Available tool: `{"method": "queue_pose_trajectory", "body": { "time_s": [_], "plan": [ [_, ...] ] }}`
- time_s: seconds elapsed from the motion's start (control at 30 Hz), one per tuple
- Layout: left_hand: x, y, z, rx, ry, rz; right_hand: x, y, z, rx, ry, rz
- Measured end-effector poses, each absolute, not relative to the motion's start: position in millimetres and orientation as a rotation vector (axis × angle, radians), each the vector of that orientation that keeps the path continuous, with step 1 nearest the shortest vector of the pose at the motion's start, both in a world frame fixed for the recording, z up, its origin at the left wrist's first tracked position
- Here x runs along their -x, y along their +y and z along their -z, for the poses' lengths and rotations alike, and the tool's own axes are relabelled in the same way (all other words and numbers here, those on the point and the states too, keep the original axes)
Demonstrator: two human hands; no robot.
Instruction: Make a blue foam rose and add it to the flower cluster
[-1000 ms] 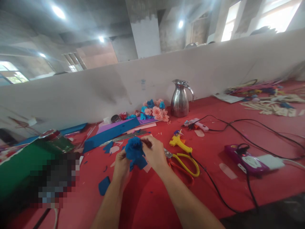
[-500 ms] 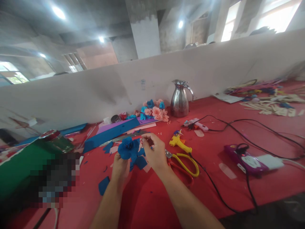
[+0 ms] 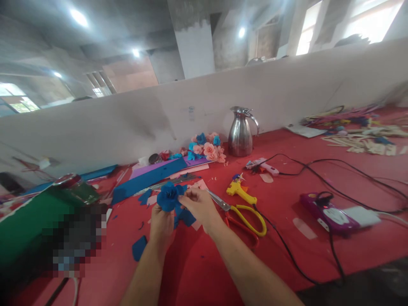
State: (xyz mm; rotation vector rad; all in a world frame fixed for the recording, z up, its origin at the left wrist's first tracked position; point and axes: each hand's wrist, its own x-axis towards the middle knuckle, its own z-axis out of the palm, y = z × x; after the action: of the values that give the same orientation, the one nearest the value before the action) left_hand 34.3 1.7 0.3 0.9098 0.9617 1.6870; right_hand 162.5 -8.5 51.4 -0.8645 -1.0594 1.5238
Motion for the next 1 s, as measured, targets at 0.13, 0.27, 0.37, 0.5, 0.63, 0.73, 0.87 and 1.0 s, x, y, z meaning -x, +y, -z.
{"method": "queue_pose_trajectory", "body": {
  "time_s": [0.13, 0.27, 0.37, 0.5, 0.63, 0.73, 0.87, 1.0],
  "plan": [
    [-37.4, -2.8, -7.2, -0.993, 1.028, -1.625, -162.1, -5.2, -47.4, 0.869, -0.982, -1.442],
    [-37.0, -5.7, -8.5, -1.061, 1.077, -1.594, -163.5, -3.0, -45.3, 0.869, -0.935, -1.393],
    [-36.1, -6.5, -6.7, -1.096, 1.085, -1.583, -164.0, -3.5, -46.0, 0.838, -0.934, -1.399],
    [-35.9, -6.3, -5.3, -1.071, 1.081, -1.572, -164.7, -4.9, -47.3, 0.818, -0.943, -1.455],
    [-34.5, -3.9, -3.8, -1.093, 1.047, -1.601, -164.5, -5.6, -47.4, 0.825, -0.979, -1.393],
    [-33.6, -2.0, -2.8, -1.070, 1.019, -1.612, -163.8, -6.5, -48.2, 0.861, -1.010, -1.289],
    [-34.6, -0.9, -4.0, -1.024, 1.005, -1.626, -163.4, -8.2, -49.7, 0.878, -0.974, -1.232],
    [-36.1, -0.3, -7.2, -0.950, 0.987, -1.665, -163.5, -8.6, -49.2, 0.846, -0.978, -1.320]
  ]
}}
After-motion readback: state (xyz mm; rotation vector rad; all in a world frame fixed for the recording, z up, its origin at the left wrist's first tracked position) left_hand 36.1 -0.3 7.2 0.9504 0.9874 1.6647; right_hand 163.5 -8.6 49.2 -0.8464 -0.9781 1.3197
